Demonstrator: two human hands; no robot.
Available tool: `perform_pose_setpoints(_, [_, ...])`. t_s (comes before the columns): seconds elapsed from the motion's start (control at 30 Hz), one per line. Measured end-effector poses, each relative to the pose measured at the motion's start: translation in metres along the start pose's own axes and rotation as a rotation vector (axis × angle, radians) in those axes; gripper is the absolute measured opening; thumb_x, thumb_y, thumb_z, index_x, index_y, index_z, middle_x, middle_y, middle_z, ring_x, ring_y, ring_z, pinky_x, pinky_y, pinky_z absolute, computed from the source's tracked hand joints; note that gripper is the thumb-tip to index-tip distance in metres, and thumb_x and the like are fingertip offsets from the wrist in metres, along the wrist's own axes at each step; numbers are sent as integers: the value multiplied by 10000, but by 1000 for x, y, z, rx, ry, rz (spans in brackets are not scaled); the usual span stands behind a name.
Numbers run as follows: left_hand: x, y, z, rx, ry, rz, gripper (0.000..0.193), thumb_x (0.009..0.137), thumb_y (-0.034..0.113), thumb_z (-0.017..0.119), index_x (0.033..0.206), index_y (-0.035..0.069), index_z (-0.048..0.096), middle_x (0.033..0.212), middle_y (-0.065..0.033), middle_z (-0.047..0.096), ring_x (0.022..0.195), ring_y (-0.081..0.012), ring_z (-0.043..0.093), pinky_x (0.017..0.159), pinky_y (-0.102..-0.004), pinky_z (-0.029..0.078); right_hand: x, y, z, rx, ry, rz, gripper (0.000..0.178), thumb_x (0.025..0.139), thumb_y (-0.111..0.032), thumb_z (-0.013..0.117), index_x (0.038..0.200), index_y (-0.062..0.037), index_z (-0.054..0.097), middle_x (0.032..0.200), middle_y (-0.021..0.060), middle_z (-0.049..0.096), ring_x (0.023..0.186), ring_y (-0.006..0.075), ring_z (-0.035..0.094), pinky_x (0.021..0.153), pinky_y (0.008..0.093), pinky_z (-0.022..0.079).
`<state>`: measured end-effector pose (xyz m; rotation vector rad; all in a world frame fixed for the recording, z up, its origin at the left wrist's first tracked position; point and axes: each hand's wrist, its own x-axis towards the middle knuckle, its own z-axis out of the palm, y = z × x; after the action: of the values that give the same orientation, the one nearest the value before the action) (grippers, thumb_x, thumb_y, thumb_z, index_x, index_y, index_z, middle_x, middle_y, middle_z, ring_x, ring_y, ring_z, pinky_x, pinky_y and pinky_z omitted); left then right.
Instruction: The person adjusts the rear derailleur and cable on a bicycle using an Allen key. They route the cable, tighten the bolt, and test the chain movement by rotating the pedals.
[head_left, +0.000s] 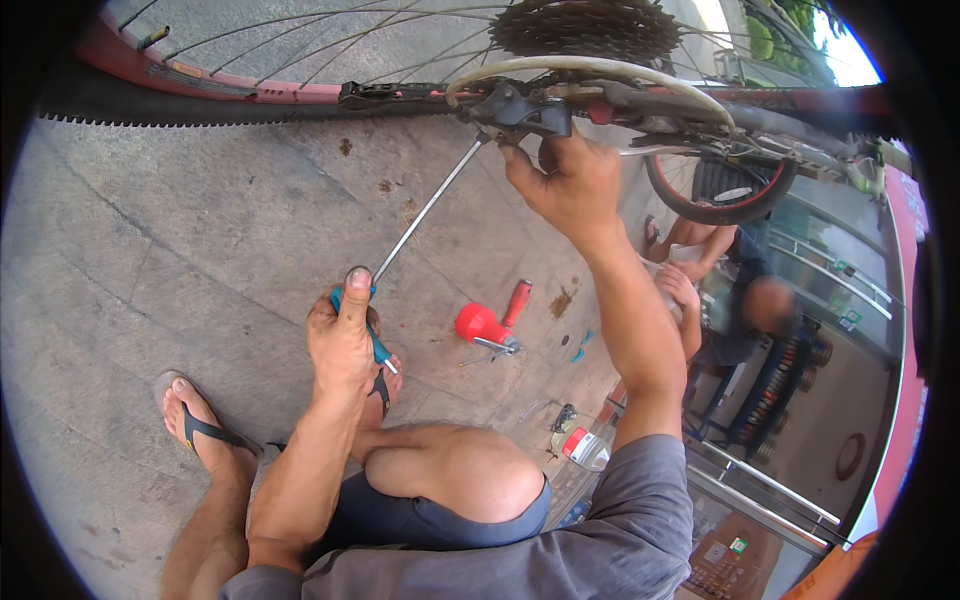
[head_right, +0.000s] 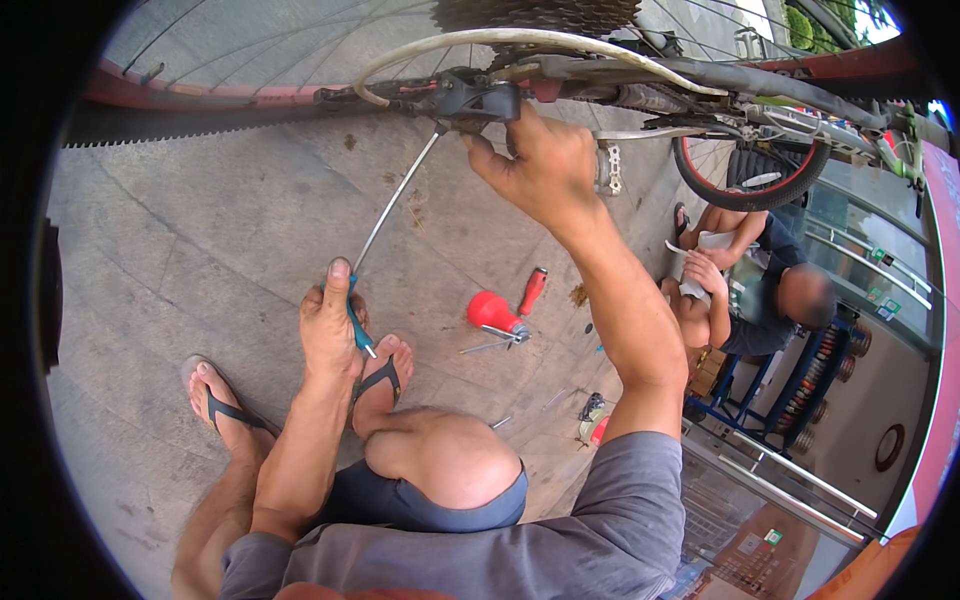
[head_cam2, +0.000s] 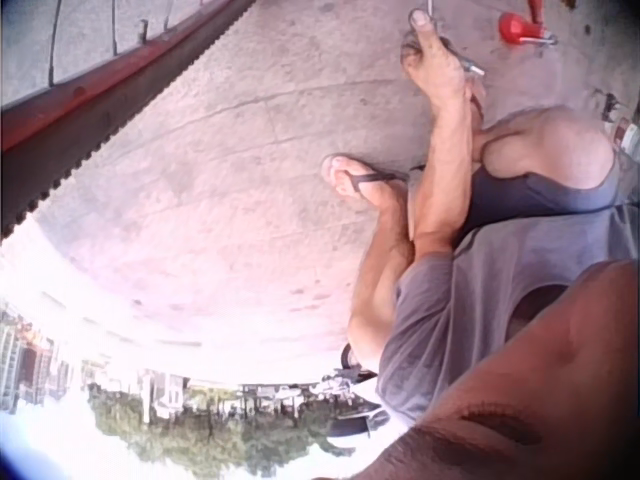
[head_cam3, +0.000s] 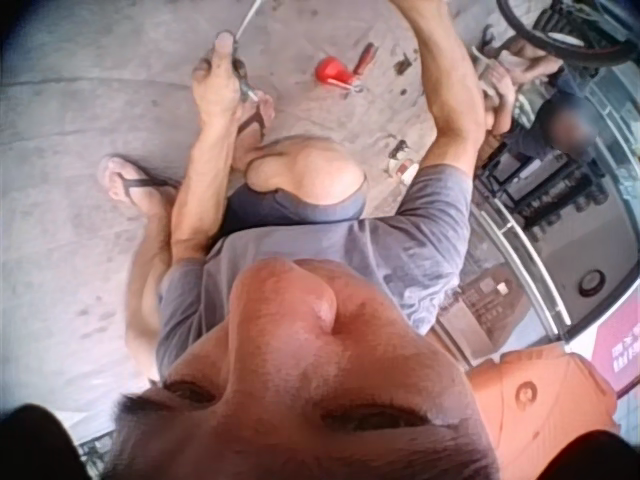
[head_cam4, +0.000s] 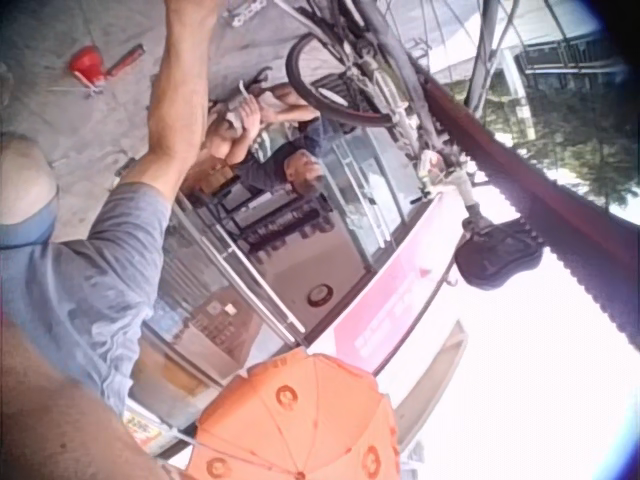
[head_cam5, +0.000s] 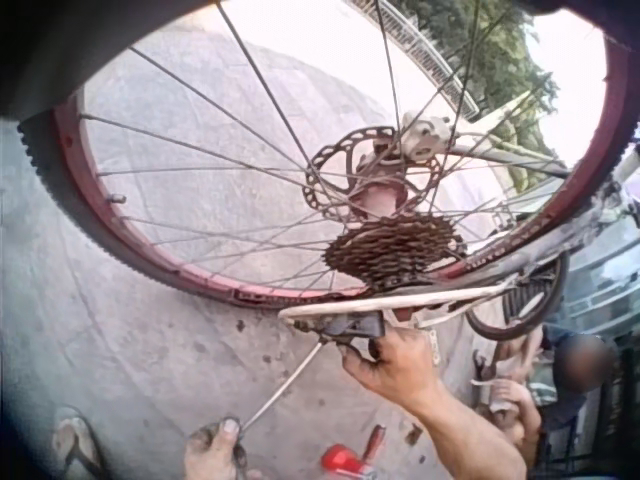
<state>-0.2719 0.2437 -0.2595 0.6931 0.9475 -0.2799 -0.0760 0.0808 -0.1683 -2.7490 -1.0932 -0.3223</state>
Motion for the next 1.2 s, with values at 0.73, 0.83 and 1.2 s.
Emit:
perform_pose_setpoints(0.73, [10,-13,-7,334,270,685,391,856,390,679,729,59,513,576,1,487,522,-70,436,468,-229,348,2,2,11,22,67,-72,286,694,-273,745,837,-76,596,549,70,579,463,248,583,418,339,450])
perform_pose_setpoints(0.83, [15,-21,-3,146,195,575,398,850,420,676,741,73,515,582,-2,485,510,-84,439,457,-237,347,-2,8,12,-24,85,-53,297,694,-303,747,813,-83,588,548,73,575,466,246,585,422,340,452])
perform_pose_setpoints(1.2, [8,-30,27,-246,-48,-131,424,887,528,554,733,139,487,536,17,369,461,-101,313,434,-243,258,-37,6,-11,258,91,172,406,715,-274,742,1051,-83,619,810,65,653,611,215,640,548,330,502])
